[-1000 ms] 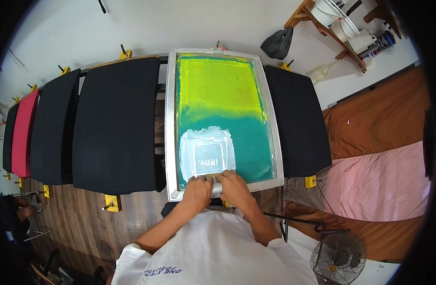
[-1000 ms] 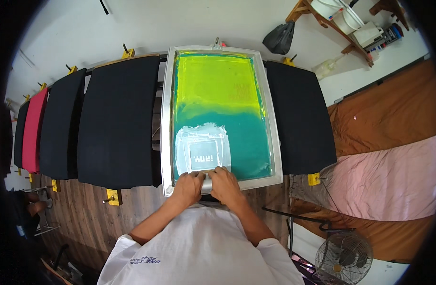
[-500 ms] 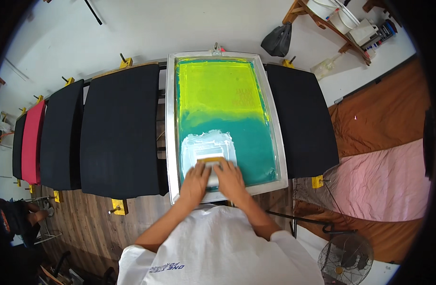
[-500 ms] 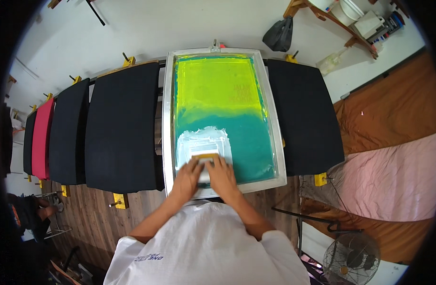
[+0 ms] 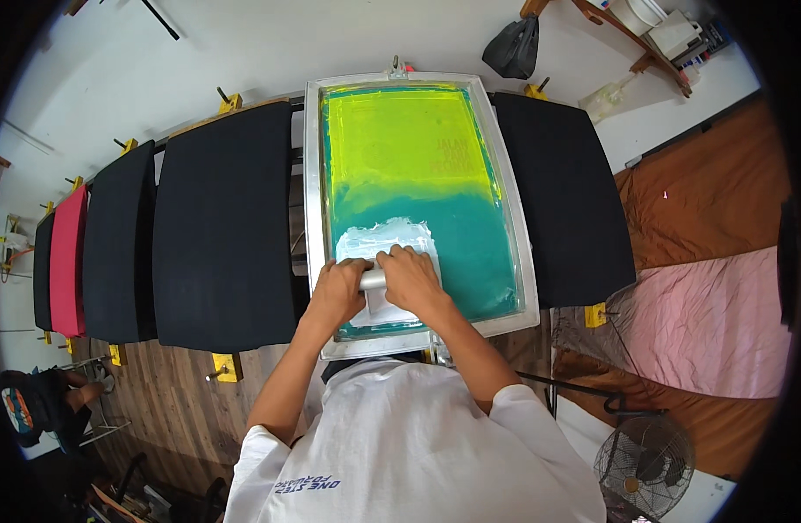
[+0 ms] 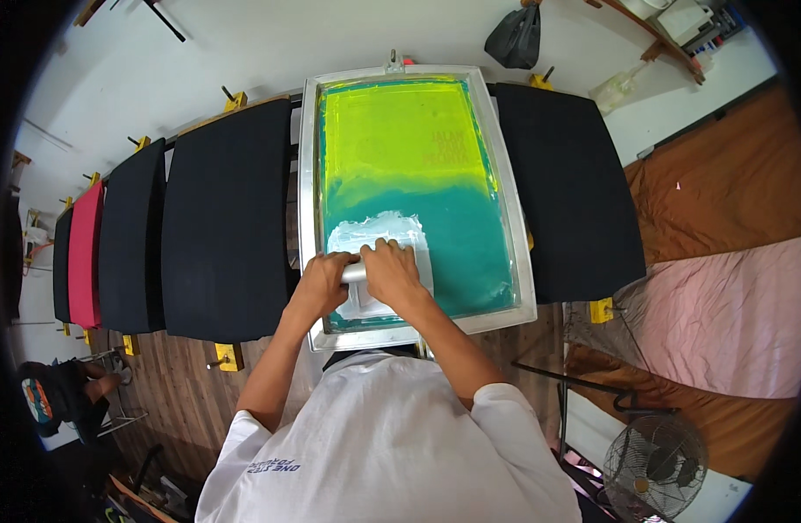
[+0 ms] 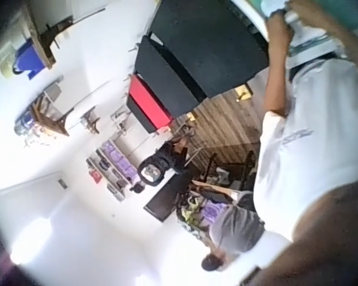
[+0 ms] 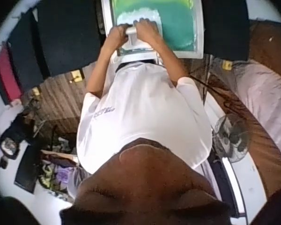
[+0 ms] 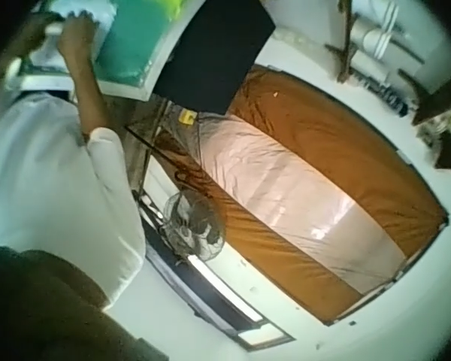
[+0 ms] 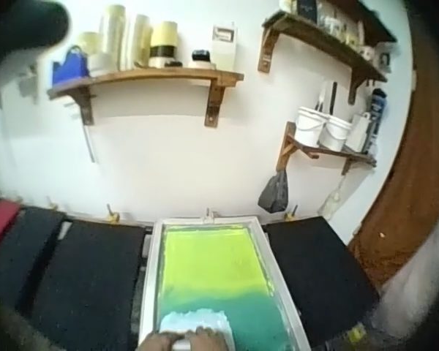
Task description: Applying and spreading white ink across a silkscreen frame using a squeegee to prepare for printing.
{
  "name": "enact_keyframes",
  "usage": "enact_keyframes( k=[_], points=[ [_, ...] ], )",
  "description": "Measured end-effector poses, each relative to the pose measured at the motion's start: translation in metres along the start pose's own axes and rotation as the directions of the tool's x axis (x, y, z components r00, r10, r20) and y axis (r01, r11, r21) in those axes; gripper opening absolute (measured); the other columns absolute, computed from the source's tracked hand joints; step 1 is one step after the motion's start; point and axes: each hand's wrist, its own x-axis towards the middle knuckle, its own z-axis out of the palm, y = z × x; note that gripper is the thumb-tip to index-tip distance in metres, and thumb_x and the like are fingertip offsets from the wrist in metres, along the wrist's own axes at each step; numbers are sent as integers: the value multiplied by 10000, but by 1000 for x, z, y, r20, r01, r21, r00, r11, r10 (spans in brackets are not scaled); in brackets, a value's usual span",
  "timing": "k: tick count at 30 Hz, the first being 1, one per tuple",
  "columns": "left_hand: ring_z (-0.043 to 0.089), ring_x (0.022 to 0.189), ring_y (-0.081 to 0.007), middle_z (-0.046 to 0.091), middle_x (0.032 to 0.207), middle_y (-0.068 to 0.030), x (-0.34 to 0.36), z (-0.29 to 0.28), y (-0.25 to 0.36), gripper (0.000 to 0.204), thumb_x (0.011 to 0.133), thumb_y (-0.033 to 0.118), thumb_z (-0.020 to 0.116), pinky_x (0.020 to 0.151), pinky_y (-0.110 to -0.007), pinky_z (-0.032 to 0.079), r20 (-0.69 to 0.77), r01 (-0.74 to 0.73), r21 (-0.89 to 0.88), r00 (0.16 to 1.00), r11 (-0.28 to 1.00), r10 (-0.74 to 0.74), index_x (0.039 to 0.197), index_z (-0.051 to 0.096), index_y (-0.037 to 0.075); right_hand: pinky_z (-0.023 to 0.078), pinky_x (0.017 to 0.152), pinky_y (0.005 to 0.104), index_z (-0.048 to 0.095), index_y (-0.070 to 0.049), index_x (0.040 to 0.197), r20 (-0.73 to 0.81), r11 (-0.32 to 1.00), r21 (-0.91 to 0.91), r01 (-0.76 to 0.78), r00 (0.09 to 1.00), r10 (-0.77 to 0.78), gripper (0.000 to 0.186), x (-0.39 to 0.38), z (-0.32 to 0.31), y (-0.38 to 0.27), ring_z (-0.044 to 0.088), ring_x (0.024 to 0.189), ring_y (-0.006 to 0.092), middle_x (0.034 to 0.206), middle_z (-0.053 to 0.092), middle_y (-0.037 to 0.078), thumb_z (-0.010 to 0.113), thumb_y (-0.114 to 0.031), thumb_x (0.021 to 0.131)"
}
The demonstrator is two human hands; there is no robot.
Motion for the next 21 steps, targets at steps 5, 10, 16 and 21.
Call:
enact_keyframes(
  k=[5,10,16,21],
  points=[
    [624,945,-416,647,1040,-216,-34,11,12,537,604,-102,619,852,-468,506,-9,-59,3,998,998,59,1136,608,-26,450,867,481,656,-69,1093,56,1000,-18,18,998,-17,309,-37,15,-7,584,1049,309,1074,616,151,610,-39,789],
    [567,1159,-398,580,1257,-233,-96,34,40,656,623,-36,699,1036,-465,432,68,-24,35,997,999,22,1260,540,-23,432,861,468,637,-41,1059,33,999,32,41,999,-42,333,-101,21,-26,552,1118,319,1119,577,159,619,16,732],
    [618,1025,-394,657,1084,-220,-41,20,46,559,615,-60,630,946,-460,473,96,-10,-25,995,1000,12,1172,615,-17,444,852,477,664,-62,1039,-34,996,48,-74,997,76,320,-74,3,1,600,1046,322,1052,639,129,590,32,742],
    [635,964,-395,672,1044,-207,26,30,30,455,632,-79,617,866,-457,500,-25,-36,-91,999,995,34,1079,655,2,480,827,477,642,-45,1014,-1,990,35,-134,991,134,309,-26,-15,30,598,1026,358,1020,633,151,614,45,720]
  ],
)
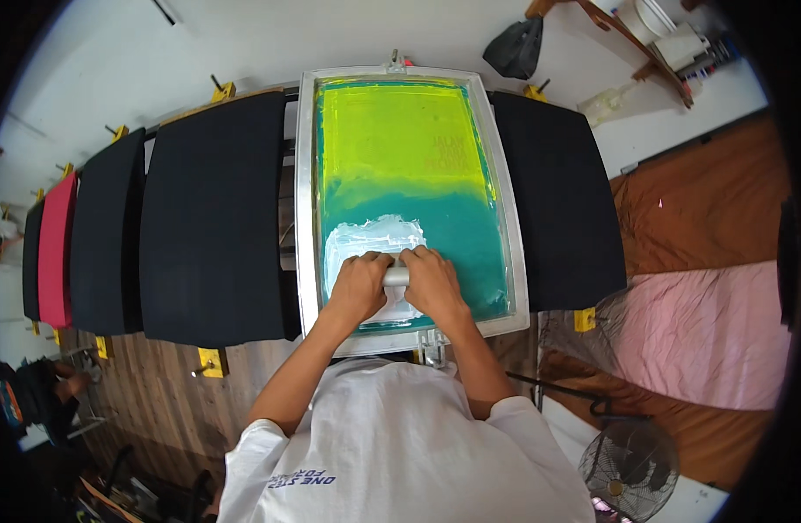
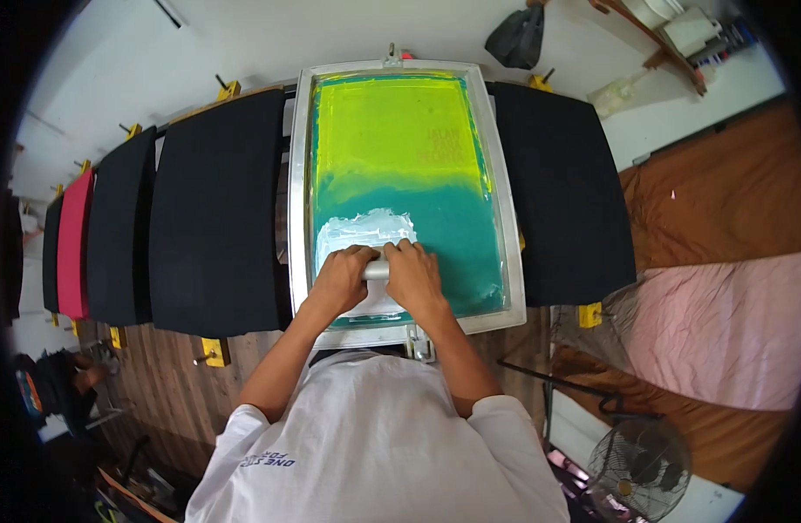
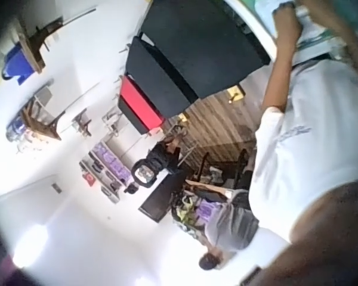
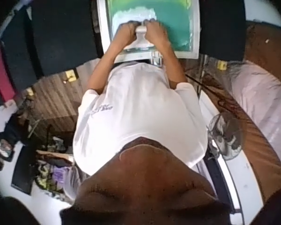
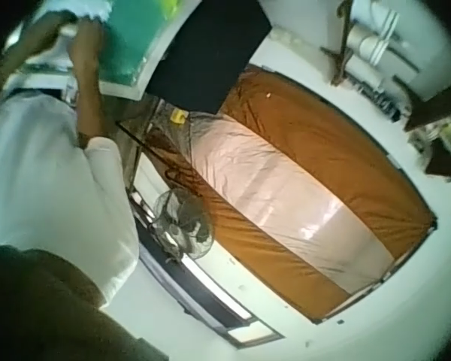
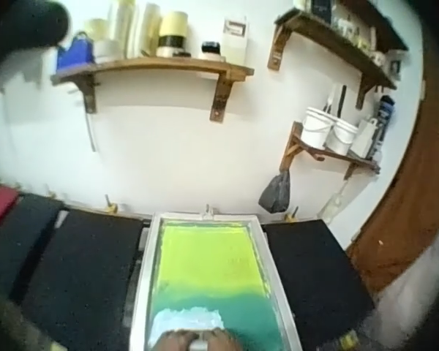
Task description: Applying and spreading white ink across a silkscreen frame using a squeegee to prepare for printing.
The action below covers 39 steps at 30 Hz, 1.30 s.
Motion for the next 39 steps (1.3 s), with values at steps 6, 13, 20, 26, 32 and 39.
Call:
enact_keyframes(
  k=[6,13,20,26,32,39],
  points=[
    [584,1116,-348,602,1129,-210,-62,27,9,386,717,4,632,986,-469,434,6,-111,163,994,980,112,1101,593,14,472,865,476,575,-19,1170,26,999,38,16,1000,-17,493,-59,23,-6,544,1102,366,1177,577,168,646,32,684],
    [617,1088,-357,655,1093,-200,-90,10,35,429,718,25,643,963,-483,458,191,115,31,974,993,-119,1147,639,9,483,864,469,619,-57,1101,220,993,63,100,969,-112,435,-69,3,-16,584,1059,350,1097,612,140,686,-10,674],
    [583,1130,-333,630,1126,-184,-37,10,-3,469,699,-39,631,1052,-520,407,-95,120,89,989,989,-112,1164,608,15,498,862,464,594,-40,1125,82,985,-24,169,983,-167,486,-3,7,-8,581,1023,382,1105,608,169,673,39,653],
    [498,1285,-405,525,1324,-264,-105,36,15,419,860,100,572,1042,-538,393,-19,43,161,999,986,-41,1272,557,24,474,895,470,541,-29,1171,141,978,-33,205,970,-198,565,-68,29,-16,514,1102,379,1199,536,173,699,3,629],
    [593,1155,-381,615,1205,-228,-88,1,25,558,728,86,692,1034,-597,400,253,191,-17,951,981,-181,1271,572,32,491,853,468,615,-70,1132,250,978,-5,207,948,-199,501,-55,5,-17,600,987,367,1049,621,140,685,-7,640],
    [504,1270,-361,566,1247,-198,-50,16,-5,537,736,-24,619,1099,-628,303,-67,82,100,995,992,-75,1264,563,54,481,867,462,569,-49,1179,33,985,-81,151,988,-149,529,-12,19,-8,562,1066,357,1149,579,144,670,32,666]
  ],
)
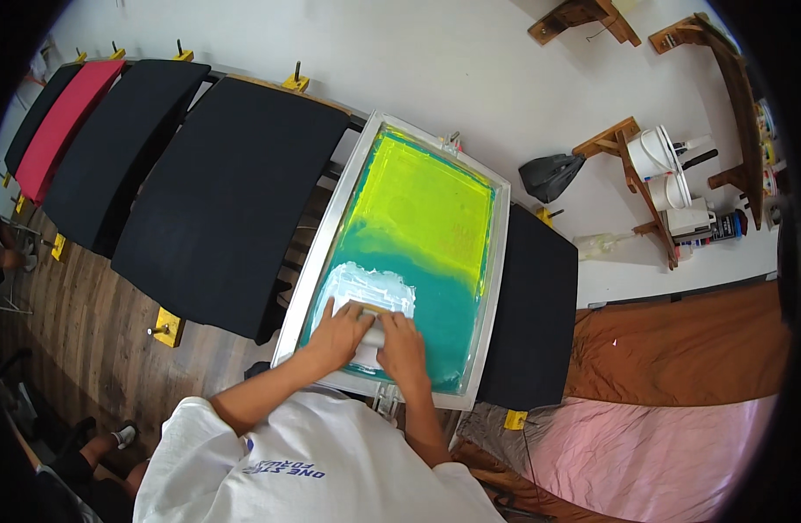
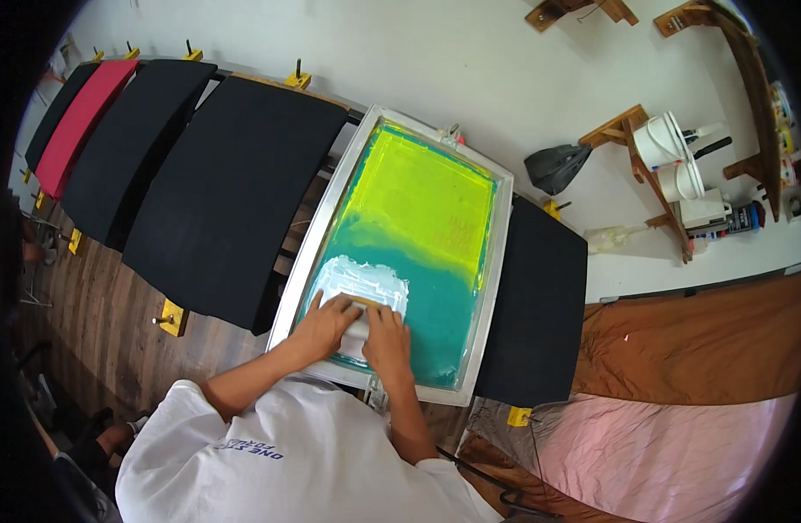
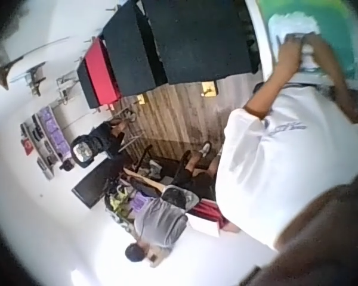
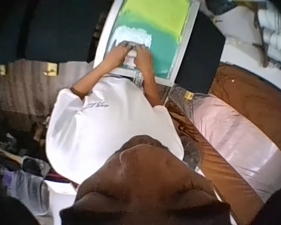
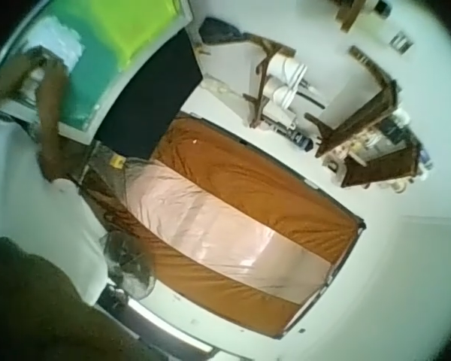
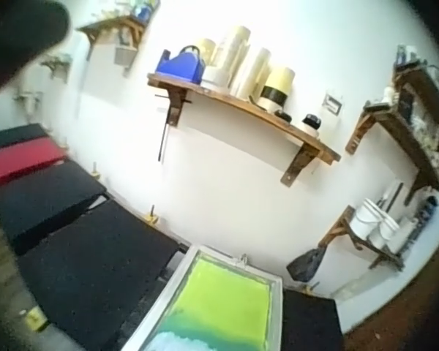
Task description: Applying and spreading white ink across a silkscreen frame using a squeegee to prepare for printing.
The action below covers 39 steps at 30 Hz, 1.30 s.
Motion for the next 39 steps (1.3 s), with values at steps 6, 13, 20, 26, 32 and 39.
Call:
enact_keyframes(
  k=[6,13,20,26,32,39],
  points=[
    [462,1330,-387,521,1380,-244,-61,9,16,529,789,55,637,1102,-573,330,135,-30,14,990,999,28,1310,546,44,471,890,462,557,-39,1202,2,998,63,30,1000,-30,597,-60,9,-22,532,1108,353,1185,542,148,686,32,624],
    [606,1137,-348,652,1175,-186,-6,-26,12,530,711,-27,617,1044,-585,388,66,13,-50,998,999,-9,1233,614,64,467,817,463,622,-92,1088,9,999,34,16,1000,-16,417,-12,-15,-6,596,1013,322,1049,615,102,666,-13,680],
    [540,1235,-370,582,1247,-220,-12,8,-6,437,785,-3,601,1061,-567,361,-55,-96,24,994,995,97,1219,570,33,470,870,453,574,-65,1161,-32,997,61,-42,999,44,537,-15,7,-6,555,1092,341,1177,576,121,694,41,649],
    [553,1225,-353,590,1261,-224,-70,13,15,452,788,70,638,1065,-540,369,-11,-148,78,989,986,149,1234,576,30,451,890,463,583,-48,1174,-21,996,77,-41,999,43,538,-75,12,-29,546,1117,324,1183,570,127,695,24,653],
    [638,1079,-325,686,1110,-160,-3,-20,8,483,707,-33,628,998,-538,428,58,8,-38,998,999,-6,1177,637,80,474,827,464,651,-76,1071,-10,999,36,-26,1000,26,393,-10,-15,-9,605,1014,336,1054,639,114,652,26,692],
    [551,1230,-339,551,1319,-192,-28,13,-2,515,747,-39,621,1070,-557,367,-1,-67,70,998,995,67,1251,576,56,464,852,463,573,-56,1129,-77,998,64,-14,997,18,530,-32,17,-9,529,1097,324,1191,539,104,698,42,623]
  ],
)
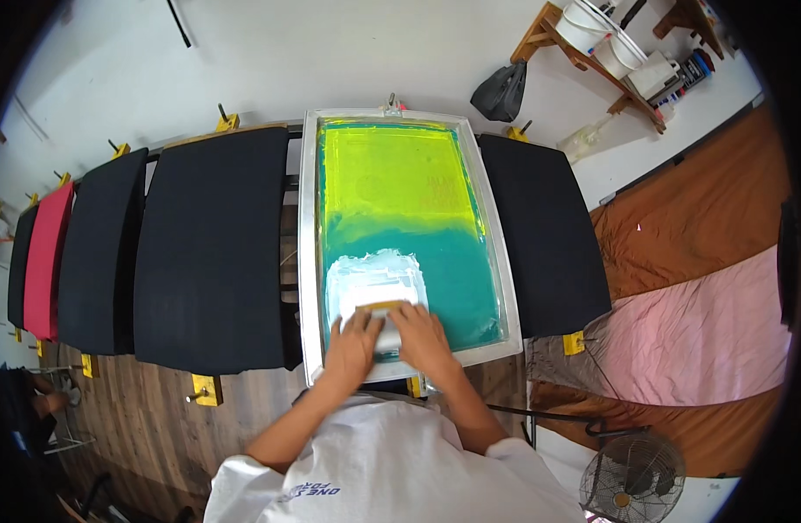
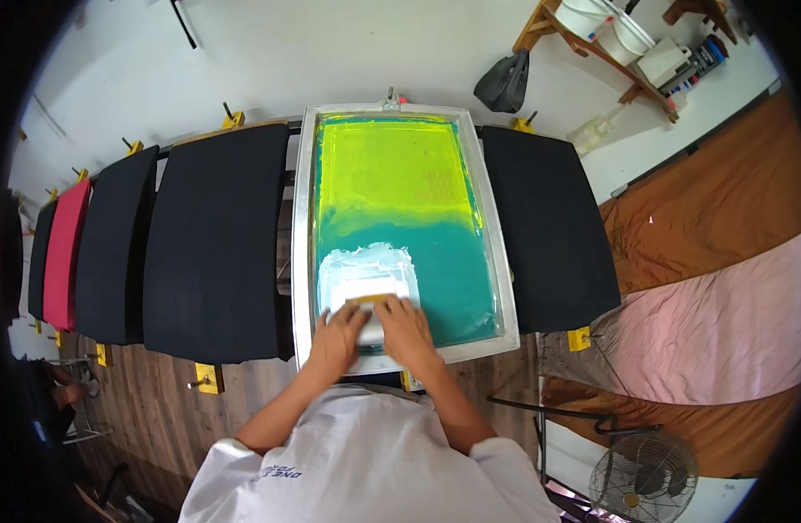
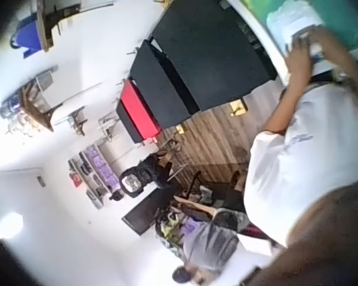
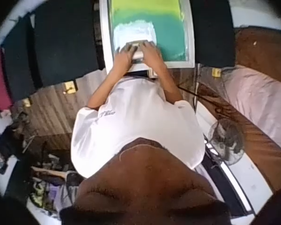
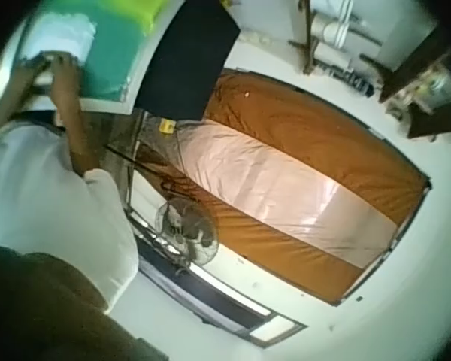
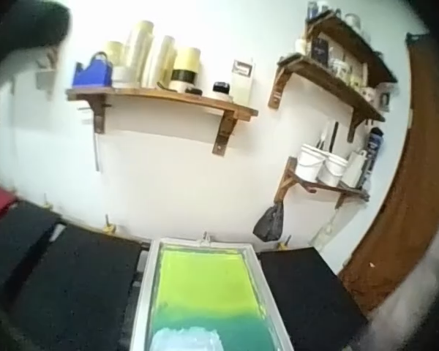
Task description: Applying and spreading white ink across a silkscreen frame using a squeegee to prepare for printing.
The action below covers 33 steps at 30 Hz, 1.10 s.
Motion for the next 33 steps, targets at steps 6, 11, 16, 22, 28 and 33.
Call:
enact_keyframes(
  k=[6,11,16,22,28,33],
  points=[
    [576,1207,-334,620,1259,-188,-31,-29,30,645,670,-22,673,1063,-568,388,184,59,-113,982,992,-38,1300,572,72,438,870,467,608,-61,1113,125,1000,24,7,992,-10,457,-38,-20,-16,559,1104,308,1110,578,115,709,-6,671],
    [638,1056,-344,680,1120,-155,36,-40,13,561,681,-24,645,1013,-552,422,70,37,-93,997,995,-31,1226,627,108,459,821,486,646,-78,1038,16,999,-16,-30,999,30,336,22,-36,6,604,1018,332,1025,633,121,642,13,714],
    [658,1012,-334,701,1025,-147,63,-27,5,420,722,-26,631,984,-555,422,69,67,-104,996,992,-60,1122,682,91,486,839,482,630,-57,1025,48,995,-16,-101,994,101,339,44,-25,26,597,1013,372,1013,635,149,652,26,697],
    [601,1150,-337,632,1169,-198,-17,0,22,473,727,4,660,1026,-562,391,-22,-44,-32,999,998,44,1194,605,47,487,860,468,606,-63,1104,74,997,10,-78,994,77,482,-29,-13,-6,580,1050,364,1080,606,146,701,10,637],
    [673,1000,-312,713,1029,-139,-6,-32,25,516,680,16,664,972,-478,452,86,86,-62,993,994,-80,1188,662,103,499,803,495,644,-68,1028,64,996,23,89,994,-90,351,-5,-25,-3,633,953,362,977,651,144,684,-16,683],
    [653,1016,-307,693,1005,-136,33,-24,-11,371,734,-12,631,993,-524,433,-93,64,-79,993,995,-72,1093,674,67,486,802,496,616,-78,1057,19,998,-62,29,999,-28,341,46,-12,4,603,1006,359,1039,624,138,638,8,728]
  ],
)
